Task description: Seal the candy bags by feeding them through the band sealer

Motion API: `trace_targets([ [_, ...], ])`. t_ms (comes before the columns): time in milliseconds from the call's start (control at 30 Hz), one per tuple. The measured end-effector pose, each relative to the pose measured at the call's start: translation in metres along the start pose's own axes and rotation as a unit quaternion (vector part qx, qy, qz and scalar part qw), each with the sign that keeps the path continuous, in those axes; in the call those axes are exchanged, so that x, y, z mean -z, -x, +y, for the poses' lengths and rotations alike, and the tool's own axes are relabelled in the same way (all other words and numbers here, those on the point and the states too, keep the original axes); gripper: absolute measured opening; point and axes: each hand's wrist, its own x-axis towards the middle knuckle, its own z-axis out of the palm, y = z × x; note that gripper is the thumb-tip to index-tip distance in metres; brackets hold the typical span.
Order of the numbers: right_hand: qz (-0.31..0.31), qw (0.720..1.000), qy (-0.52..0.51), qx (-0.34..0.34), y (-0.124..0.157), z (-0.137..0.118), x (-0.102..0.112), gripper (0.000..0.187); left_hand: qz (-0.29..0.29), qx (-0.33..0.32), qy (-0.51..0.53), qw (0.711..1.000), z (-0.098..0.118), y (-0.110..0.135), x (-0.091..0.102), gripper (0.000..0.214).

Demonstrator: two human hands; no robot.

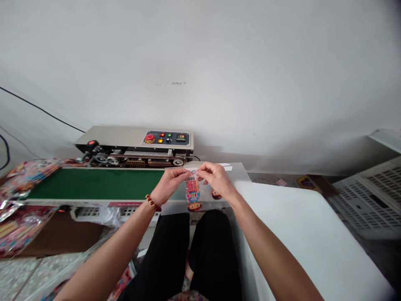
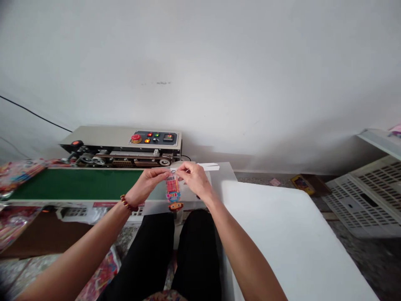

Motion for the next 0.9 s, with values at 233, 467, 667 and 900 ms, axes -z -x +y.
trace_targets([
  [233,0.005,1.0,0.005,0.005,0.004,-0.001,-0.006,0.017,0.044,0.001,-0.042,0.998,0.006,-0.001,-0.004,0.026],
  [467,0.043,0.996,-0.081,-0.003,0.002,0.004,-0.001,0.024,-0.016,0.062,0.112,0.992,-0.005,0.007,-0.011,0.038],
  [667,0.064,0.99,0.056,0.109,0.01,-0.006,0.004,0.013,0.017,0.053,0.094,0.994,-0.01,0.011,-0.017,0.035],
  [900,-0.031,0.962,0.208,0.173,0.001,-0.022,0.016,0.014,0.009,0.044,0.073,0.996,-0.008,0.014,-0.015,0.031],
])
